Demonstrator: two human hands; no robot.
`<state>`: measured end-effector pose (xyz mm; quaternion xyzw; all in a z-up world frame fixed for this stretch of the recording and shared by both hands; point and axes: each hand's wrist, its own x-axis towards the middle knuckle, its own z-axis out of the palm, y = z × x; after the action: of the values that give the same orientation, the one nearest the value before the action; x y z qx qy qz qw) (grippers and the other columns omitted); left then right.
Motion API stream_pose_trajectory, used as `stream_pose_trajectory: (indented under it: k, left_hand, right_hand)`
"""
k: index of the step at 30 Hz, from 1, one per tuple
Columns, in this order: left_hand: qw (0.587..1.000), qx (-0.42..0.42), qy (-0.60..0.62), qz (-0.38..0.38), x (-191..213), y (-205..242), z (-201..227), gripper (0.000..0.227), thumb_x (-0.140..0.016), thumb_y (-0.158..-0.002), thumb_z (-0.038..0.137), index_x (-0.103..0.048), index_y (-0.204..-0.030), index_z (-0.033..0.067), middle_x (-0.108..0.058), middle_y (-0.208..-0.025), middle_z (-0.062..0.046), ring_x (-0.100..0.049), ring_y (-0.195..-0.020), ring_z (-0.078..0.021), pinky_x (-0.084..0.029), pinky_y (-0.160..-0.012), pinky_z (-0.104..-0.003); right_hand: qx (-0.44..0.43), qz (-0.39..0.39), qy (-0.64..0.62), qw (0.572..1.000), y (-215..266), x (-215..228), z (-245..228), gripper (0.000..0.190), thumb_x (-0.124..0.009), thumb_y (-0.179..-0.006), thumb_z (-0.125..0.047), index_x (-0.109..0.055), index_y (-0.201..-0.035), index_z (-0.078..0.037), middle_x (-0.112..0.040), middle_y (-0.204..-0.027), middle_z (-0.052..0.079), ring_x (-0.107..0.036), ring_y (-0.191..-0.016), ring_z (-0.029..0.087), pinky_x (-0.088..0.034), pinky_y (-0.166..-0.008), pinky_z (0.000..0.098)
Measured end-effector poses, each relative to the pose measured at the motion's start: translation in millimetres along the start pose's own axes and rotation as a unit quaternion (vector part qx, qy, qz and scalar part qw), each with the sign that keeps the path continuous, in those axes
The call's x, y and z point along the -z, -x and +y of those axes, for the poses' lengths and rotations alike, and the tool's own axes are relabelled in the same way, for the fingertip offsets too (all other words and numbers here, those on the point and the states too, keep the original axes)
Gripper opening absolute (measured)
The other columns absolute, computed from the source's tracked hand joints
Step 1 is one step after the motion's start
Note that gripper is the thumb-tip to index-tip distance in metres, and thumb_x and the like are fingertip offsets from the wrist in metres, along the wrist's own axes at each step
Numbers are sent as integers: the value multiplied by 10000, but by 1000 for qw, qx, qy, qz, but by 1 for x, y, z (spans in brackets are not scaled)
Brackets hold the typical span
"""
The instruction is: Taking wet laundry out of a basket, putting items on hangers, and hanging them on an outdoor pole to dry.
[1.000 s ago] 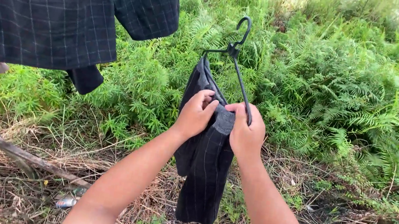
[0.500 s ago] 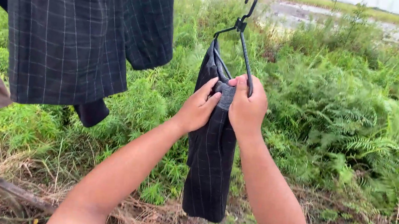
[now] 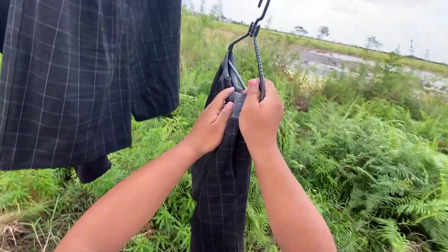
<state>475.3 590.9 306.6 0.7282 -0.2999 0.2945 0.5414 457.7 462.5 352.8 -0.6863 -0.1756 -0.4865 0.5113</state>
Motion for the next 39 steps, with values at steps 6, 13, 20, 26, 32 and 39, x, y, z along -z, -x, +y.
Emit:
stream_pose_trajectory:
  k: [6, 13, 20, 26, 32, 39]
  left_hand:
    - [1000, -16, -10, 19, 7, -25, 10, 513, -380, -1112, 305, -370, -1590, 120, -381, -1591, -307, -467, -1389, -493, -373, -1178, -601]
    - [999, 7, -27, 25, 20, -42, 24, 564, -333, -1120, 384, -240, -1625, 149, -302, -1621, -328, -387, -1430, -532, -336, -1175, -654]
    - [999, -45, -8, 13, 26, -27, 34, 552, -277, -1121, 360, -257, -1613, 111, -379, -1589, -324, -356, -1466, -497, -317, -1182, -616]
    - [995, -79, -24, -50, 30, -22, 43, 779, -454, -1037, 349, -64, -1644, 55, -298, -1590, -388, -343, -1447, -550, -344, -1135, -660]
    - [992, -23, -116, -50, 24, -31, 44, 1135, -723, -868, 383, 39, -1640, 50, -336, -1550, -402, -456, -1362, -575, -472, -1017, -683]
    - [988, -14, -154, -12, 21, -44, 55, 1162, -751, -834, 381, 14, -1628, 16, -365, -1546, -366, -450, -1374, -560, -486, -1055, -653]
  right_hand:
    - [9, 16, 9, 1000, -29, -15, -18, 293, -503, -1032, -333, -657, -869, -144, -703, -801, 91, -694, -889, 358, -532, -833, 459]
    - [58, 47, 23, 997, -66, -33, -22, 292, -521, -1026, -327, -667, -986, -77, -682, -870, 198, -672, -947, 446, -518, -813, 557]
    - [96, 37, -1, 995, -105, -39, -34, 254, -447, -1054, -248, -662, -1000, -125, -676, -867, 123, -686, -925, 385, -567, -777, 489]
    - [138, 47, -29, 989, -135, -47, -45, 262, -417, -1059, -200, -651, -998, -98, -652, -838, 133, -686, -876, 376, -579, -740, 472]
    - [166, 58, -30, 984, -157, -61, -48, 269, -422, -1068, -192, -648, -1025, -54, -660, -854, 158, -699, -856, 353, -599, -732, 440]
    - [179, 67, -24, 981, -177, -73, -51, 307, -419, -1086, -198, -648, -1102, 6, -665, -879, 182, -705, -848, 340, -603, -743, 418]
